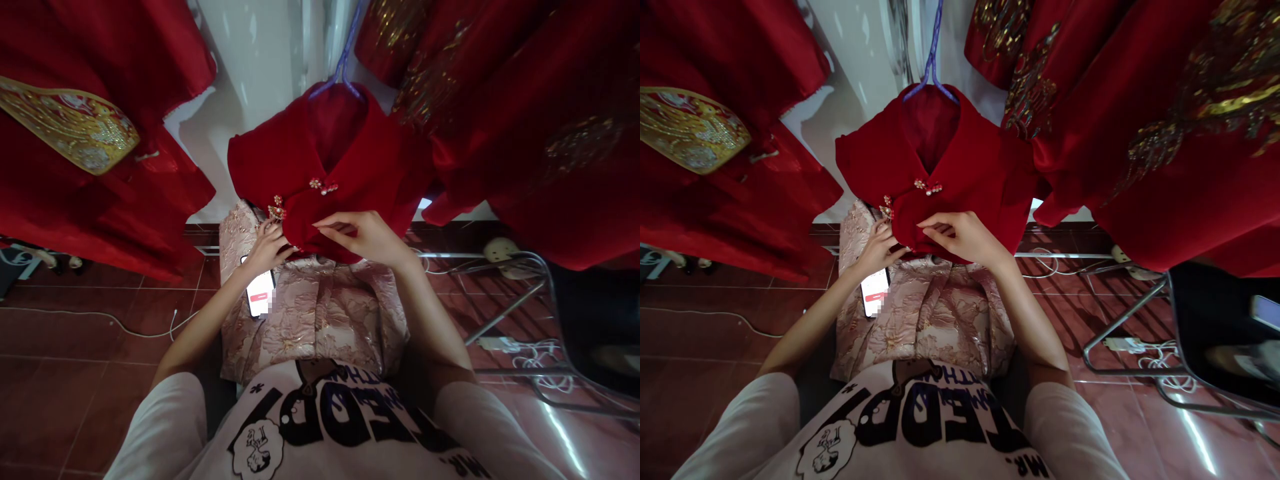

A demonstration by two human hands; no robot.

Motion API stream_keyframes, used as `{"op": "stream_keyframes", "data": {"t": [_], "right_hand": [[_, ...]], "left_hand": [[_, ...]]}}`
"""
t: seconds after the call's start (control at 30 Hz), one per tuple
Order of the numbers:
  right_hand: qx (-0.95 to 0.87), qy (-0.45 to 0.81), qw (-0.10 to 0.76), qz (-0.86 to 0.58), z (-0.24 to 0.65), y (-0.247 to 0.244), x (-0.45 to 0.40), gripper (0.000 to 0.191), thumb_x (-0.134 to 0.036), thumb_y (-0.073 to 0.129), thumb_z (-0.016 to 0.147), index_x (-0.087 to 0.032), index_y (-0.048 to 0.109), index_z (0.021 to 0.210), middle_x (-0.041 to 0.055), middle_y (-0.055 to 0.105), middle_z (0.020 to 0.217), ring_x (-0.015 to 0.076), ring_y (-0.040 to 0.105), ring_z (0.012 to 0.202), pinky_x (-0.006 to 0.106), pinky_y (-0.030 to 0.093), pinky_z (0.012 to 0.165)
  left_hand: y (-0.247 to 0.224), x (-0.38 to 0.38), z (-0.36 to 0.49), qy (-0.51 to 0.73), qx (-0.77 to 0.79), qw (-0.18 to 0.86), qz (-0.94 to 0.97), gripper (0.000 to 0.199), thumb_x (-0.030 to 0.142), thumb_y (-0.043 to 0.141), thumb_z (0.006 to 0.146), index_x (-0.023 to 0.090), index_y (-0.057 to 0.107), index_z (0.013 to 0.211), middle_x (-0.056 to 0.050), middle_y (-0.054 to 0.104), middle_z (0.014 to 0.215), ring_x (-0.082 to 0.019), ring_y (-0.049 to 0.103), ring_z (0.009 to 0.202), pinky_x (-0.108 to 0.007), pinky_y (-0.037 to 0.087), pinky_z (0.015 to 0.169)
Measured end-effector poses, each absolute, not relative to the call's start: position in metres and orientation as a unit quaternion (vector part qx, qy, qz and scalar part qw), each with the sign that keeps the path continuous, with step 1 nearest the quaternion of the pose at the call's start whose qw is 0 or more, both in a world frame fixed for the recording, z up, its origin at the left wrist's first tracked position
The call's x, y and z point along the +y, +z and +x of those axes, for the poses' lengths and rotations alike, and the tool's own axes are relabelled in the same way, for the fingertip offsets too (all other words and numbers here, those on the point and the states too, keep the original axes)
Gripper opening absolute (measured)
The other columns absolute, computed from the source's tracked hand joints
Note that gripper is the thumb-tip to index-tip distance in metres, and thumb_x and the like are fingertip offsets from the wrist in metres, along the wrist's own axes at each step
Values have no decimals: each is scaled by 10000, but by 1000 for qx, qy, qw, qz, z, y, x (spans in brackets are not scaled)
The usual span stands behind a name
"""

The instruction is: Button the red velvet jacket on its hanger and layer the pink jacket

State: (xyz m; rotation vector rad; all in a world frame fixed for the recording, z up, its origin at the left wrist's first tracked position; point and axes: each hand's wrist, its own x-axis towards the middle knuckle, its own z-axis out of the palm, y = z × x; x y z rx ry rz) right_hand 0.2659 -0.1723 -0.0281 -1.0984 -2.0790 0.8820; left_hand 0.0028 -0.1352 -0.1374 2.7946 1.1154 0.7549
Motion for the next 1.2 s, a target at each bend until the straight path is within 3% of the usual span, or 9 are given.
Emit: {"op": "stream_keyframes", "data": {"t": [0.33, 0.67, 0.77, 0.87, 0.93, 1.07, 1.2], "right_hand": [[-782, 331, 319, -421, 269, -27, -171, 285, -335, 608, 949, -193, 780, 1125, 24, 786, 1113, 179, 758, 926, 343, 635, 904], [-776, 331, 327, -426, 271, -26, -170, 298, -377, 619, 945, -198, 781, 1120, 28, 788, 1102, 186, 756, 920, 355, 638, 891], [-777, 333, 320, -427, 271, -26, -171, 292, -366, 612, 949, -206, 778, 1128, 21, 786, 1111, 183, 755, 930, 353, 634, 901], [-778, 330, 318, -430, 271, -25, -171, 288, -353, 610, 950, -203, 778, 1130, 20, 785, 1111, 180, 753, 939, 346, 630, 908], [-779, 326, 318, -431, 272, -24, -171, 288, -351, 613, 950, -198, 780, 1127, 22, 786, 1109, 179, 752, 937, 342, 630, 903], [-777, 327, 318, -434, 274, -25, -171, 286, -359, 618, 948, -202, 784, 1119, 22, 787, 1099, 179, 751, 923, 346, 632, 893], [-773, 332, 322, -434, 275, -26, -170, 288, -375, 627, 945, -210, 787, 1118, 28, 787, 1096, 182, 752, 907, 356, 634, 894]], "left_hand": [[-152, -129, -2, 327, 337, 20, 883, 210, 340, 584, 1003, 276, 771, 935, 12, 769, 825, -166, 676, 809, -548, 421, 1162], [-160, -129, 0, 327, 368, 8, 871, 218, 336, 589, 988, 287, 768, 875, 4, 745, 815, -187, 656, 843, -557, 412, 1155], [-156, -133, 6, 324, 387, 43, 862, 201, 423, 641, 945, 254, 743, 984, -28, 746, 914, -217, 663, 929, -564, 380, 1167], [-154, -135, 13, 358, 426, 115, 823, 605, 631, 767, 781, 203, 659, 1194, -106, 720, 1110, -291, 651, 1080, -575, 415, 1125], [-153, -131, 15, 413, 455, 194, 765, 783, 757, 725, 743, 196, 599, 1275, -140, 684, 1224, -305, 641, 1158, -541, 474, 1087], [-146, -115, 13, 515, 481, 330, 628, 641, 810, 522, 867, 274, 648, 1195, -90, 702, 1237, -254, 673, 1166, -470, 540, 1052], [-142, -100, 9, 556, 480, 364, 572, 627, 824, 654, 759, 257, 732, 1016, -81, 760, 1090, -266, 720, 1028, -477, 578, 983]]}}
